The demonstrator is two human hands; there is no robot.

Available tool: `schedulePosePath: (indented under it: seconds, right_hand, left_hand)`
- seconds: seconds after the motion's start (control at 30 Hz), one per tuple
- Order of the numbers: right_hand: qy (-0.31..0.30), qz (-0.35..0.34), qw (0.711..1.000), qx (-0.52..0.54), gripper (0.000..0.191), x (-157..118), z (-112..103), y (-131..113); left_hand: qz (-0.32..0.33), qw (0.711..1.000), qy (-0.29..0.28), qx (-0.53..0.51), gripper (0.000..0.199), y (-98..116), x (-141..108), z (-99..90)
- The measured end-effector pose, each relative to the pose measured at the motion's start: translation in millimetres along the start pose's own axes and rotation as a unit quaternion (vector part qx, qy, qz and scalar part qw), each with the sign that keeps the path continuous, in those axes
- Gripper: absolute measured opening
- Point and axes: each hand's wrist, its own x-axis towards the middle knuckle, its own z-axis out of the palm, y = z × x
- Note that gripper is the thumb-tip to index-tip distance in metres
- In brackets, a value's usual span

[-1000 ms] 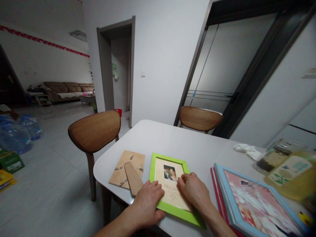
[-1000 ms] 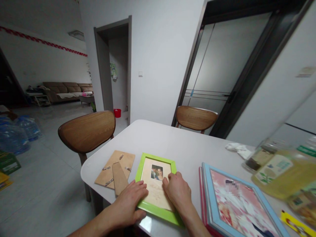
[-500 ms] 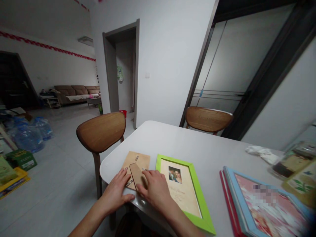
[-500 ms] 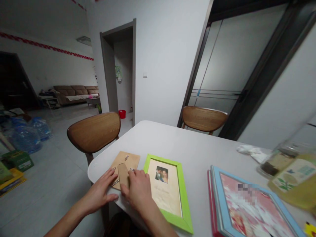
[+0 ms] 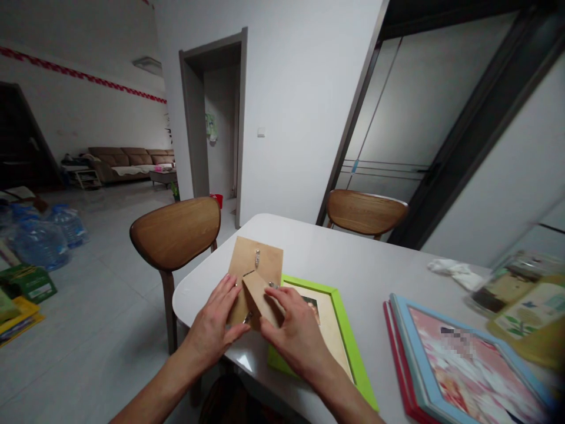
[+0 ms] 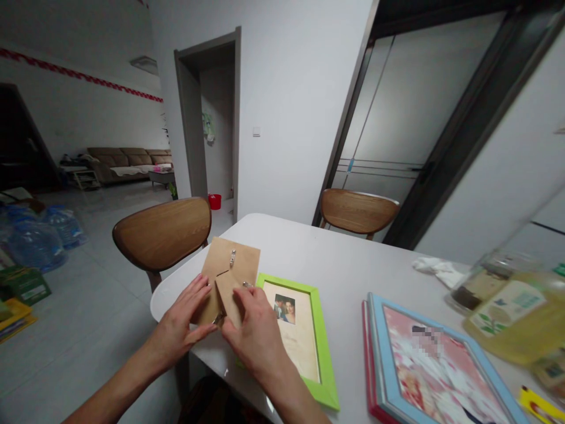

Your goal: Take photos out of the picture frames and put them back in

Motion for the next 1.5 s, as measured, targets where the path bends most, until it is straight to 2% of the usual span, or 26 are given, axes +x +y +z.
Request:
schedulePosePath:
  seconds: [0.1, 0.2, 0.37, 0.43, 0.5, 0.67, 0.8, 0.83, 1.0, 1.13, 1.3, 1.5]
  right_hand:
    - [0.03, -0.003, 0.999, -0.03, 0.037, -4.5, -28.7, 9.8]
    - [0.025, 0.019, 0.998, -0.049, 0.037, -17.2, -47.1, 33.7]
    - [-0.05, 0.108, 0.989, -0.083, 0.034, -47.3, -54.0, 83.3]
    - [-0.081, 0.126, 0.984, -0.096, 0.035, -55.1, -51.0, 96.1]
    - [-0.098, 0.136, 0.98, -0.11, 0.038, -58.6, -46.8, 102.7]
    - [-0.091, 0.125, 0.978, -0.138, 0.039, -59.4, -33.7, 104.1]
    - [-0.073, 0.098, 0.982, -0.144, 0.037, -62.0, -21.1, 106.5]
    - [-0.066, 0.091, 0.982, -0.151, 0.037, -62.7, -18.5, 108.3]
    - [-0.047, 0.045, 0.98, -0.191, 0.034, -65.1, -12.5, 119.2]
    - [-0.038, -0.015, 0.98, -0.197, 0.028, -69.1, -12.5, 117.2]
    - [-0.075, -0.088, 0.973, -0.202, 0.023, -72.4, -12.6, 101.2]
    - [-0.137, -0.117, 0.962, -0.205, 0.034, -75.6, -19.3, 93.5]
  left_hand:
    - [0.017, 0.999, 0.018, -0.034, 0.052, 29.3, 16.1, 2.0]
    - [0.027, 0.997, -0.004, -0.071, 0.052, 49.4, 21.0, 22.3]
    - [-0.014, 0.985, -0.132, -0.106, 0.067, 57.3, 9.8, 77.5]
    - [-0.04, 0.979, -0.178, -0.095, 0.071, 56.6, 5.9, 91.9]
    - [-0.048, 0.975, -0.201, -0.079, 0.07, 56.1, 4.3, 97.3]
    - [-0.024, 0.972, -0.232, -0.041, 0.058, 55.1, 5.2, 87.3]
    - [0.009, 0.964, -0.263, -0.033, 0.074, 50.6, 3.4, 80.1]
    - [0.018, 0.963, -0.265, -0.034, 0.071, 49.0, 2.4, 79.8]
    - [0.028, 0.967, -0.25, -0.046, 0.035, 42.9, -2.6, 80.0]
    - [0.021, 0.965, -0.253, -0.059, 0.029, 42.0, -2.0, 74.9]
    - [0.006, 0.963, -0.256, -0.083, 0.027, 40.6, 0.5, 70.2]
    - [0.011, 0.964, -0.248, -0.095, 0.03, 41.9, 0.8, 67.7]
